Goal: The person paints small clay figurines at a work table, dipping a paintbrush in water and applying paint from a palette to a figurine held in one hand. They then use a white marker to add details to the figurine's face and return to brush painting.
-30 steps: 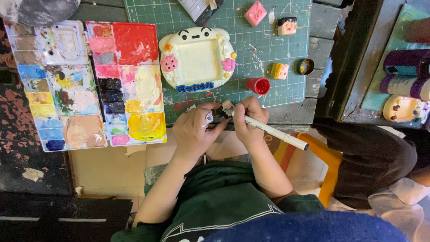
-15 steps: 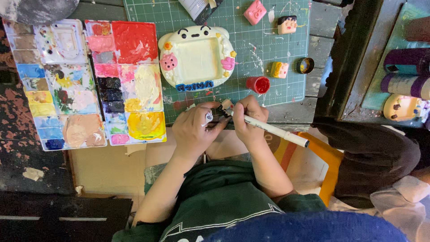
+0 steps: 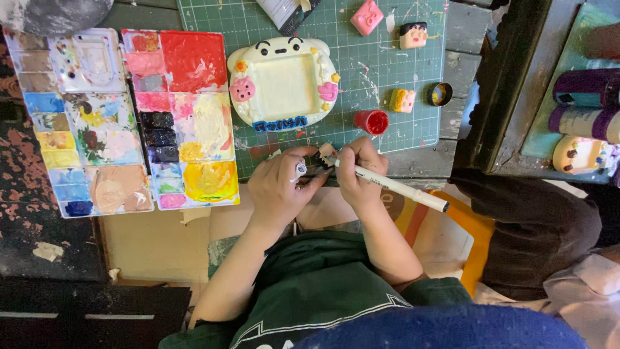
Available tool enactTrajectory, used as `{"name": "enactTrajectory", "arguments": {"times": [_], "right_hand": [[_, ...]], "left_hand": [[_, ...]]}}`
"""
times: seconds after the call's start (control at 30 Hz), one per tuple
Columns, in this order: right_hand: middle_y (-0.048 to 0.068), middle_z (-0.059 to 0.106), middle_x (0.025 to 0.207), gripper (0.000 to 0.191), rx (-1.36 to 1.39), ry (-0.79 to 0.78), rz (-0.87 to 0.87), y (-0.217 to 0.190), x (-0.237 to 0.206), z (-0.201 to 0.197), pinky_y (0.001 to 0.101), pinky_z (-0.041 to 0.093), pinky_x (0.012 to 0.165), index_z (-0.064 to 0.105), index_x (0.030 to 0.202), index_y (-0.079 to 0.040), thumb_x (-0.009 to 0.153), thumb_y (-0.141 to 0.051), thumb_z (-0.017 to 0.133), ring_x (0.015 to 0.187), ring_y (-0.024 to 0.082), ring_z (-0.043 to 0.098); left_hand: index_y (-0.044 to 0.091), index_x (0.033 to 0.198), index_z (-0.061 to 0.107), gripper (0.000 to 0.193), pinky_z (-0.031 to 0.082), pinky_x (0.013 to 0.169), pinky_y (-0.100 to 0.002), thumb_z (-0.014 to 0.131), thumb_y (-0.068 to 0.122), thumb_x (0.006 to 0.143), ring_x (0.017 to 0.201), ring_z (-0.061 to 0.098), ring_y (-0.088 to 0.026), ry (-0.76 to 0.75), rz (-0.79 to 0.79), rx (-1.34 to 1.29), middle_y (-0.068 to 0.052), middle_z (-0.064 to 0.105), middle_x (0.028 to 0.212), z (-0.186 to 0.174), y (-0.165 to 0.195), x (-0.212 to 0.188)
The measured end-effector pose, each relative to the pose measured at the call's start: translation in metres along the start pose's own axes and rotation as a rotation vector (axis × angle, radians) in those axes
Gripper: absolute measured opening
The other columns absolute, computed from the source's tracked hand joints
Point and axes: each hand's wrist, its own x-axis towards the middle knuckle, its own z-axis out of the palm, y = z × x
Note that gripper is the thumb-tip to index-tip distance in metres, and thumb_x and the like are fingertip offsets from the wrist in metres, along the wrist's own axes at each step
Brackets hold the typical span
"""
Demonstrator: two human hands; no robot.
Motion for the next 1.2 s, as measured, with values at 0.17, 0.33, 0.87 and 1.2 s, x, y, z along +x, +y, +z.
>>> {"name": "enactTrajectory", "arguments": {"times": [0.17,0.33,0.87,1.2], "right_hand": [[0.003,0.053,0.069,0.016,0.475,0.087,0.150,0.006,-0.004,-0.001,0.0236,0.041,0.045,0.045,0.095,-0.006,0.110,-0.012,0.047,0.048,0.007,0.047],[0.004,0.052,0.072,0.011,0.584,0.075,0.107,0.010,-0.003,-0.005,0.0250,0.043,0.050,0.042,0.102,-0.007,0.112,-0.009,0.046,0.054,0.007,0.046],[0.002,0.061,0.068,0.017,0.248,-0.153,0.026,-0.003,0.000,-0.006,0.0223,0.044,0.054,0.050,0.091,-0.006,0.109,-0.007,0.052,0.055,0.006,0.054],[0.003,0.061,0.065,0.014,-0.032,-0.095,-0.032,-0.005,0.000,-0.004,0.0248,0.044,0.053,0.058,0.089,-0.004,0.103,-0.007,0.060,0.056,0.007,0.055]], "left_hand": [[0.008,0.096,0.048,0.047,0.051,0.067,-0.033,0.090,0.021,0.080,0.078,0.069,-0.020,-0.019,0.032,-0.005,0.002,0.075,0.116,-0.001,-0.002,0.000],[0.008,0.096,0.048,0.041,0.051,0.066,-0.032,0.086,0.017,0.082,0.074,0.067,-0.019,-0.056,0.036,0.000,0.000,0.075,0.123,-0.007,-0.002,0.001],[0.007,0.101,0.047,0.052,0.052,0.070,-0.032,0.092,0.022,0.079,0.081,0.069,-0.020,0.011,0.010,-0.001,0.000,0.075,0.120,0.002,0.000,0.000],[0.009,0.098,0.049,0.048,0.052,0.068,-0.032,0.092,0.022,0.080,0.080,0.071,-0.019,0.024,-0.011,-0.008,0.001,0.075,0.116,0.002,0.002,0.001]]}}
